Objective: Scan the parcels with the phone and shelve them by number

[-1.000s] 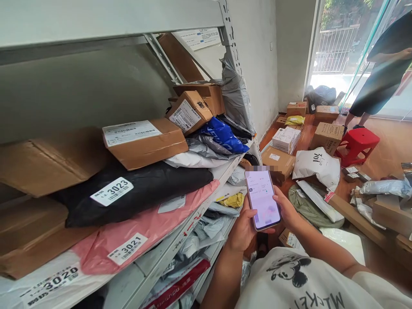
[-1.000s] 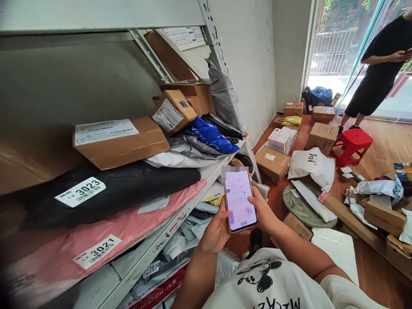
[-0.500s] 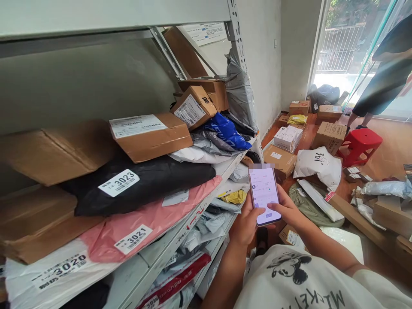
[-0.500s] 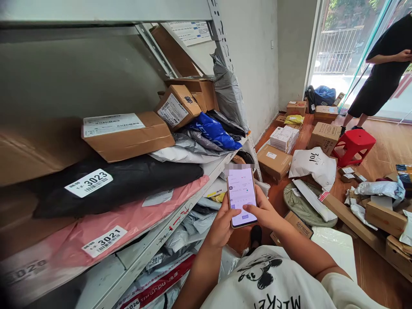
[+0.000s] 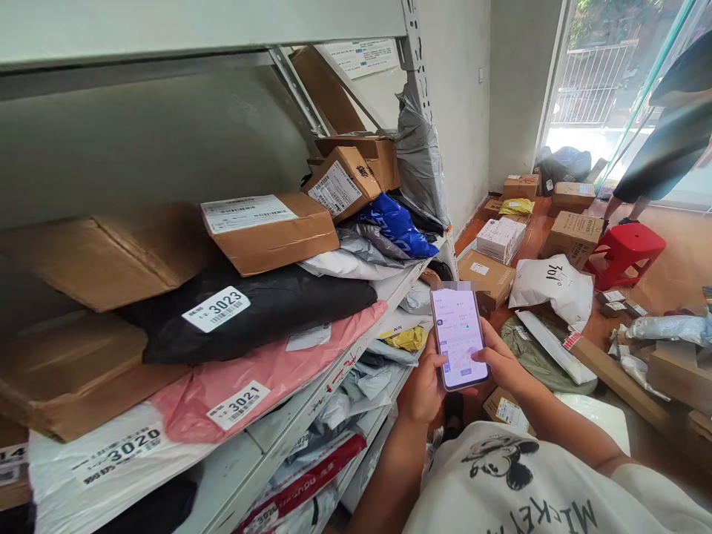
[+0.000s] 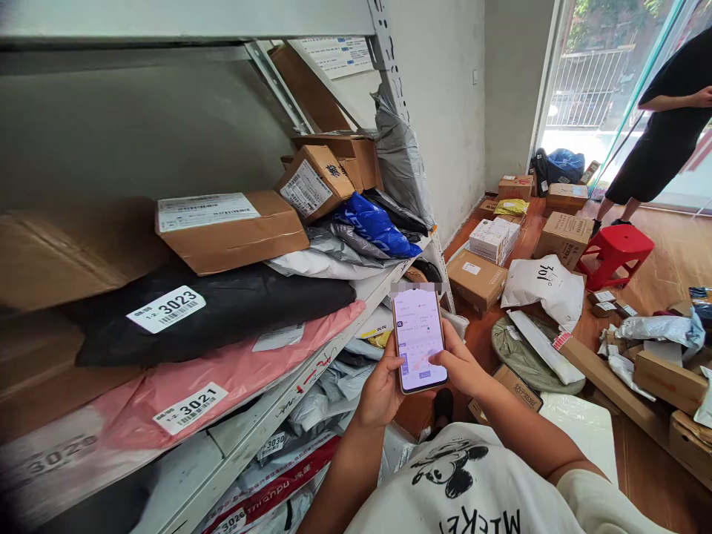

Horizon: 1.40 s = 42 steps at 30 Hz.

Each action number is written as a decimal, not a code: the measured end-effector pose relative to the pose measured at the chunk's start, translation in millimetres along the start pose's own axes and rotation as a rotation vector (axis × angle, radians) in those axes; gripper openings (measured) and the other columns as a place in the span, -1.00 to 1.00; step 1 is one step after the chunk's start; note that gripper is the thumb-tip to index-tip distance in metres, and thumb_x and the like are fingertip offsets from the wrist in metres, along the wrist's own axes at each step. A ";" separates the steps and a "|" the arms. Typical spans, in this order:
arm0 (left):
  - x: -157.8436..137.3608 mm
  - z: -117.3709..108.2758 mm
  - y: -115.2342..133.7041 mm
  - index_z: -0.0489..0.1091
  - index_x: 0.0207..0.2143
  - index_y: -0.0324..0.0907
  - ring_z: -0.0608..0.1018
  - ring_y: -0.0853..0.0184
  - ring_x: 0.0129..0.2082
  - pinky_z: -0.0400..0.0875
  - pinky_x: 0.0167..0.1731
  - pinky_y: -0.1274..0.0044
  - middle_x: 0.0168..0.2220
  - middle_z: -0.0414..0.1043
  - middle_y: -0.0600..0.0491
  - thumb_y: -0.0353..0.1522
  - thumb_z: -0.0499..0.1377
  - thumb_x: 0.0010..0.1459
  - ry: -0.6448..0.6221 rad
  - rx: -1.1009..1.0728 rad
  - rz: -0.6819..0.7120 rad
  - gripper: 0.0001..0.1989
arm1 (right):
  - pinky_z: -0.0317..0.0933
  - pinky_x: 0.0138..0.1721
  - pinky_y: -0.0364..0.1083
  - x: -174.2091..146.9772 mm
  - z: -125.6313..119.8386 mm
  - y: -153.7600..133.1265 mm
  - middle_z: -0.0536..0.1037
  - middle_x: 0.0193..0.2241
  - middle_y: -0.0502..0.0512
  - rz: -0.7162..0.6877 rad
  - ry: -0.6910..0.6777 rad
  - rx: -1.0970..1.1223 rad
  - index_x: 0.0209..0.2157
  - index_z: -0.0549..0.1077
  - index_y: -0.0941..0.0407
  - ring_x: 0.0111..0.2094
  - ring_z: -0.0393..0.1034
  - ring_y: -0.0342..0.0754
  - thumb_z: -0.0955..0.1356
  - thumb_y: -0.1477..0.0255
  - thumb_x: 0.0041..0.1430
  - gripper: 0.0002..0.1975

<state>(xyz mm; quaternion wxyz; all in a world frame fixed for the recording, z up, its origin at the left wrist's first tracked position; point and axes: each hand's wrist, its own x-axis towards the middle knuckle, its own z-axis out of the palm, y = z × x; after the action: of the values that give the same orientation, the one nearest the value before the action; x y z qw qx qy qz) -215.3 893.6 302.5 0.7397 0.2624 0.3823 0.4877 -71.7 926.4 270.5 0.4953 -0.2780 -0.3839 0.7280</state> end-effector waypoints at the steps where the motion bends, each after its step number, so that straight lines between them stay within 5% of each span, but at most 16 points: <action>1: 0.3 -0.1 -0.2 -0.01 0.37 0.07 0.51 -0.03 0.02 0.60 -0.52 0.45 0.25 0.31 -0.05 -0.31 0.21 -0.04 0.002 0.005 0.001 -0.10 | 0.27 -0.29 -0.10 -0.3 0.0 -0.2 0.56 -0.23 -0.06 -0.003 0.001 -0.006 -0.06 0.42 -0.01 -0.24 0.38 -0.01 0.36 0.50 -0.25 -0.42; 12: 0.9 0.0 -2.0 0.05 0.33 -0.02 0.49 -0.06 0.04 0.59 -0.54 0.47 0.26 0.28 -0.09 -0.26 0.21 -0.06 0.041 0.088 0.001 -0.14 | 0.27 -0.32 -0.11 -2.6 -0.9 -0.2 0.56 -0.23 -0.06 -0.010 0.008 -0.026 -0.05 0.41 -0.01 -0.26 0.37 -0.02 0.35 0.50 -0.23 -0.43; 19: -2.5 -3.3 0.8 -0.03 0.37 0.05 0.39 -0.10 0.15 0.63 -0.26 0.26 0.29 0.23 -0.02 -0.34 0.18 -0.16 -0.038 0.027 -0.019 -0.03 | 0.26 -0.24 -0.09 -1.5 0.2 0.0 0.56 -0.23 -0.05 -0.013 0.032 0.003 -0.08 0.42 0.01 -0.21 0.37 0.00 0.35 0.48 -0.24 -0.45; 27: -4.0 -0.9 2.0 -0.15 0.39 0.09 0.39 -0.09 0.16 0.64 -0.32 0.32 0.28 0.26 -0.03 -0.43 0.16 -0.16 -0.014 0.050 -0.025 0.04 | 0.24 -0.33 -0.09 -2.7 1.2 -1.1 0.55 -0.27 -0.05 0.010 0.029 -0.025 -0.09 0.42 -0.01 -0.27 0.36 0.01 0.35 0.47 -0.24 -0.47; 34: -2.2 -3.1 0.2 -0.10 0.39 0.06 0.36 -0.09 0.19 0.59 -0.13 0.22 0.29 0.24 -0.01 -0.41 0.15 -0.18 -0.083 -0.007 0.009 0.03 | 0.24 -0.18 -0.03 -1.4 0.1 -2.3 0.56 -0.21 0.00 -0.019 0.037 -0.016 -0.09 0.43 0.02 -0.20 0.36 0.06 0.34 0.42 -0.21 -0.49; 42: -4.4 1.4 2.5 -0.10 0.38 0.10 0.39 -0.07 0.15 0.64 -0.32 0.35 0.28 0.26 -0.01 -0.48 0.14 -0.23 -0.003 0.087 -0.050 0.07 | 0.23 -0.18 -0.04 -1.1 -2.4 -2.1 0.58 -0.21 -0.01 -0.019 0.019 0.021 -0.10 0.46 0.04 -0.21 0.37 0.04 0.33 0.43 -0.25 -0.46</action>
<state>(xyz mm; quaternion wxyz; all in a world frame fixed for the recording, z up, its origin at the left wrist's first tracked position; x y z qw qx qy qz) -216.5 890.5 306.6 0.7401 0.2854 0.4082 0.4518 -68.4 926.5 270.9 0.5085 -0.2761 -0.3743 0.7246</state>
